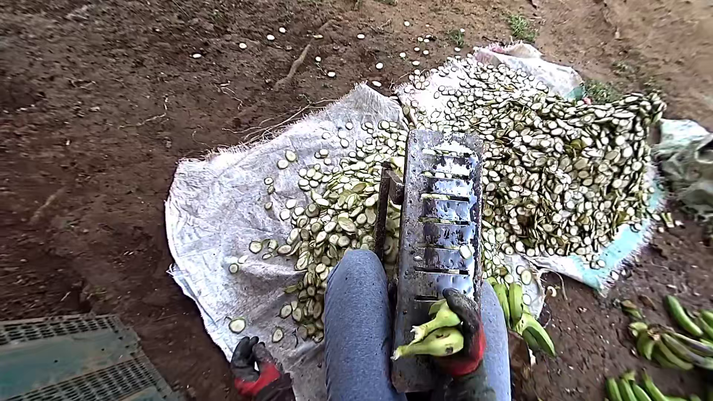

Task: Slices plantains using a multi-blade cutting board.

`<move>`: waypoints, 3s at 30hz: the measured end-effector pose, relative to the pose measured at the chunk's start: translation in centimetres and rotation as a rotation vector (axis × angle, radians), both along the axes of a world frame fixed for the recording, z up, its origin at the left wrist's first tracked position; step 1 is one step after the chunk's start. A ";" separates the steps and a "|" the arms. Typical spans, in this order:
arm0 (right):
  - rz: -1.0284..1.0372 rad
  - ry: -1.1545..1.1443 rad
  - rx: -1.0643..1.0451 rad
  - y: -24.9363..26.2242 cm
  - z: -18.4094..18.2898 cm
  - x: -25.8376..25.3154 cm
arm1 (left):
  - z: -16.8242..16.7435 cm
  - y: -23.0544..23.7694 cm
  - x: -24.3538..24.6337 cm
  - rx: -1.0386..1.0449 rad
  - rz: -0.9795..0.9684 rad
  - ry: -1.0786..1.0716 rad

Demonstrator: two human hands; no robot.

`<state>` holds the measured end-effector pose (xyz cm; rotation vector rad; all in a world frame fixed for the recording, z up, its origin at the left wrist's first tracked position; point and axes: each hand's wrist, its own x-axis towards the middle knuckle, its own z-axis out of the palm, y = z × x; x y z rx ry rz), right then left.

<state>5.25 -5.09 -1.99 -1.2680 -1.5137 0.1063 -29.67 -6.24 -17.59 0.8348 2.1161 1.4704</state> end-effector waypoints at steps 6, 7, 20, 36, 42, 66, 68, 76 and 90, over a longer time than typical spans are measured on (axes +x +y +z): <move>-0.142 -0.151 0.017 16.9 2.4 3.1 | 12.7 10.8 8.2 0.615 -0.319 0.137; -0.151 -0.145 -0.010 18.4 3.0 3.3 | 15.1 12.8 10.8 0.656 -0.418 0.121; -0.195 -0.520 -0.151 13.8 6.5 2.1 | 20.6 19.2 18.7 0.621 -0.799 -0.245; -0.333 -0.172 -0.210 28.1 9.2 5.4 | 1.3 1.3 3.6 0.004 -0.034 -0.280; -0.249 -0.177 0.021 5.9 2.0 2.2 | -2.1 -1.4 1.2 -0.171 -0.011 -0.255; -0.356 -0.087 0.014 3.9 0.2 0.9 | -3.8 -2.8 2.3 -0.332 -0.047 -0.158; -0.418 -0.200 -0.053 11.9 2.3 2.0 | -3.4 -2.5 2.7 -0.317 -0.059 -0.166; -0.320 -0.177 -0.257 19.1 5.7 4.3 | -2.8 -3.7 2.2 -0.276 -0.035 -0.184; -0.269 -0.411 -0.283 23.2 5.2 5.3 | -2.8 -3.8 2.7 -0.356 -0.094 -0.148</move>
